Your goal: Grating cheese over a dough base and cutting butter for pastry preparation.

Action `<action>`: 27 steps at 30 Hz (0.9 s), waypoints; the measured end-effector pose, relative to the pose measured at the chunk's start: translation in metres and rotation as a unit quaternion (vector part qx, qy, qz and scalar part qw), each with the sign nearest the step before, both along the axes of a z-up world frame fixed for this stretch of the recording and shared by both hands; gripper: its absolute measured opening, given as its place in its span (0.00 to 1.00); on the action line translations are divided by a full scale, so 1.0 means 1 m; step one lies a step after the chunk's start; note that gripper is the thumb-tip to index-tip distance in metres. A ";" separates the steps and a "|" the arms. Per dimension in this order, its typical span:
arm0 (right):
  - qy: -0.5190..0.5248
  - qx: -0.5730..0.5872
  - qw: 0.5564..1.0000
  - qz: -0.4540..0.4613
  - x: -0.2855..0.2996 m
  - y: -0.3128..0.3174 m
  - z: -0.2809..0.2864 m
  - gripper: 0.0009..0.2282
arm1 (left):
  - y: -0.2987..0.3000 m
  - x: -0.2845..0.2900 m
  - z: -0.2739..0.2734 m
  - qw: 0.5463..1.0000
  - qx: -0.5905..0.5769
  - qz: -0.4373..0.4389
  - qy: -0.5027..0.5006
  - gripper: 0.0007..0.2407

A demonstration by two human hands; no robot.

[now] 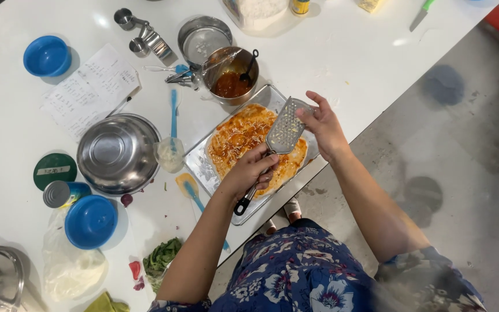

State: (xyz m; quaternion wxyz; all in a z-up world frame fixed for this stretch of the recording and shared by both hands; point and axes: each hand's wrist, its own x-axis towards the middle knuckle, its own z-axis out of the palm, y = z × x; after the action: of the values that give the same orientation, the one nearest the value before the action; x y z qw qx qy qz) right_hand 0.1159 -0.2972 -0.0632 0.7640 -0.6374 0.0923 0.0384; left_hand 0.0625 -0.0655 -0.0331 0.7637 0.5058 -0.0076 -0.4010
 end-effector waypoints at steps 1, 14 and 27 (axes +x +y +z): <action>-0.003 -0.024 1.000 0.005 0.000 0.003 -0.001 0.32 | 0.000 0.001 -0.003 1.000 -0.005 0.002 -0.001 0.09; 0.012 -0.319 0.947 -0.042 0.013 -0.004 -0.043 0.47 | -0.006 0.001 -0.037 1.000 0.021 0.006 0.014 0.09; 0.083 -0.276 0.954 0.081 0.036 0.020 -0.032 0.49 | 0.016 0.016 -0.026 0.997 0.062 0.048 0.016 0.06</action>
State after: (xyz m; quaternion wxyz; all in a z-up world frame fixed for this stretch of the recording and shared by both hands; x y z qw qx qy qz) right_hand 0.1516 -0.2774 -0.0955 0.5419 -0.8236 0.1104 0.1261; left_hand 0.0782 -0.0498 -0.0595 0.7497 0.5452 0.0538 -0.3713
